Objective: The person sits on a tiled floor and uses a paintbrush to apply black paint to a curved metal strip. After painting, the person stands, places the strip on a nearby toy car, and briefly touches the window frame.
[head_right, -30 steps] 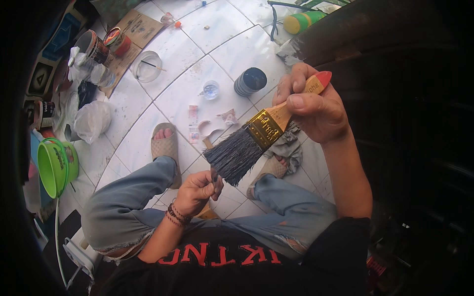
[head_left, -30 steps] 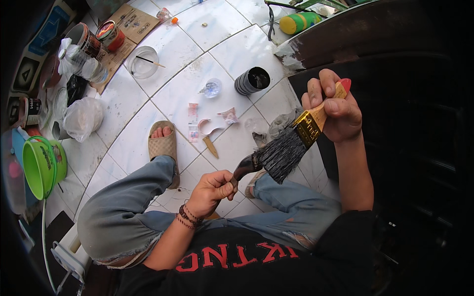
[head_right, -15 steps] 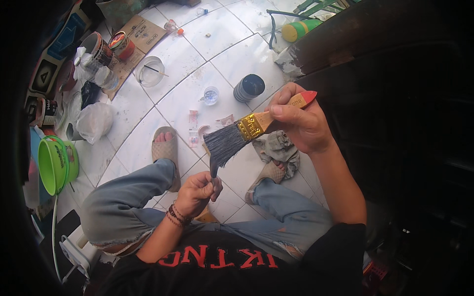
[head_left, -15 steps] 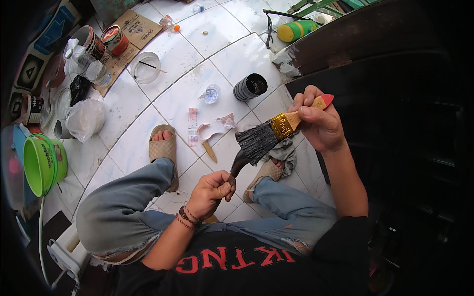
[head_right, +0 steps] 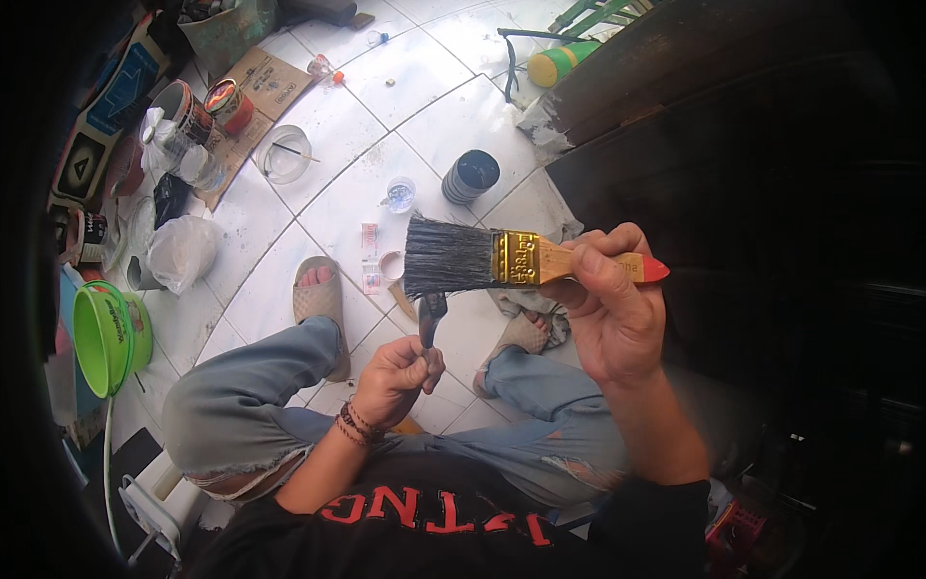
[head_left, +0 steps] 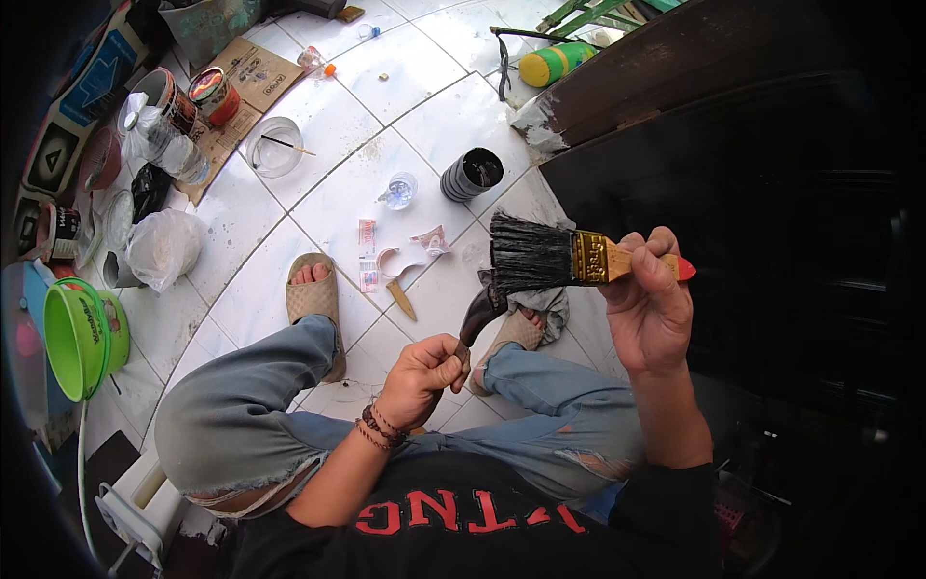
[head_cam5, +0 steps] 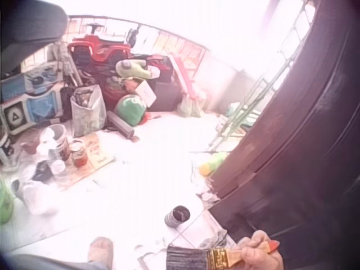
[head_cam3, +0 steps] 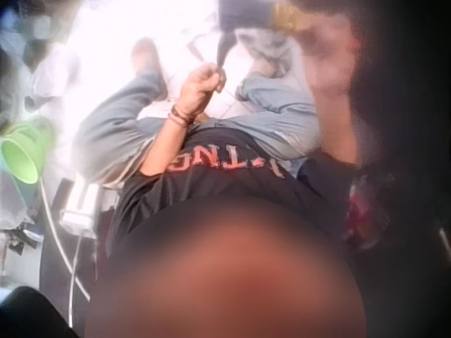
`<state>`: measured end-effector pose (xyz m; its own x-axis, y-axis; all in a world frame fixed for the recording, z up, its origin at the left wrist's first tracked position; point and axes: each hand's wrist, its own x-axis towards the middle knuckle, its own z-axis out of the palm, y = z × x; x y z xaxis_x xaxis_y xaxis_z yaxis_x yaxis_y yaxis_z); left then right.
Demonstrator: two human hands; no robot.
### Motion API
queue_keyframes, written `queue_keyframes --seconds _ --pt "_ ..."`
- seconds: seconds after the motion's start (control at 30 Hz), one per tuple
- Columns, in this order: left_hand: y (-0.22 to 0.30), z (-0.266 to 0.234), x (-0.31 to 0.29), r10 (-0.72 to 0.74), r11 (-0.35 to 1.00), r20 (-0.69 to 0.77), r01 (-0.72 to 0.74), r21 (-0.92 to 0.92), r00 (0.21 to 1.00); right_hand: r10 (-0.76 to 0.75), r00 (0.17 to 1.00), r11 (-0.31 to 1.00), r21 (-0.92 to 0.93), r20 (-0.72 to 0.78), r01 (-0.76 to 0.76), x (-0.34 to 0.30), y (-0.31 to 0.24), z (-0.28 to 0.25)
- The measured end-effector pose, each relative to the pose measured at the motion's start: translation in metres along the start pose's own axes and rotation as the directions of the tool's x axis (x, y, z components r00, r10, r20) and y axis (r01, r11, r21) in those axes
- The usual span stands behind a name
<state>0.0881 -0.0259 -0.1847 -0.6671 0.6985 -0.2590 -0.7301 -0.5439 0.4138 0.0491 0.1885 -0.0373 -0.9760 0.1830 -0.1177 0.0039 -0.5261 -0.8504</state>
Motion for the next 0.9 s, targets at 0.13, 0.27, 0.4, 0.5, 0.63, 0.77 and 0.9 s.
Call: queue_keyframes --seconds 0.13,0.27,0.4,0.5,0.63,0.77,0.9 --pt "0.001 0.007 -0.002 -0.017 1.000 0.047 0.017 0.009 0.999 0.044 0.986 0.999 -0.023 -0.160 -0.048 -0.029 0.022 -0.022" --pt "-0.001 0.003 0.001 -0.006 0.999 0.026 0.005 0.042 1.000 -0.107 0.979 0.994 -0.011 -0.174 0.107 -0.031 0.016 -0.008" --pt "-0.004 0.002 -0.007 -0.029 0.999 0.038 0.028 0.040 0.999 -0.091 0.989 0.989 -0.124 -0.113 0.077 -0.036 0.027 -0.002" --pt "-0.003 0.001 -0.008 -0.031 0.998 0.010 0.031 0.049 0.999 -0.131 0.973 0.986 -0.127 -0.191 0.108 -0.038 0.024 -0.013" --pt "-0.003 0.002 -0.007 -0.023 0.999 0.023 0.022 0.048 0.999 -0.190 0.977 0.975 -0.132 -0.091 0.178 -0.040 0.019 0.008" --pt "-0.006 -0.001 -0.007 -0.020 0.999 0.025 0.019 0.046 0.999 -0.288 0.957 0.886 -0.389 -0.036 0.252 -0.036 0.027 -0.016" --pt "-0.003 0.004 -0.006 0.009 0.999 0.028 -0.010 0.047 1.000 -0.496 0.866 0.750 -0.472 0.060 0.463 -0.045 0.019 0.006"
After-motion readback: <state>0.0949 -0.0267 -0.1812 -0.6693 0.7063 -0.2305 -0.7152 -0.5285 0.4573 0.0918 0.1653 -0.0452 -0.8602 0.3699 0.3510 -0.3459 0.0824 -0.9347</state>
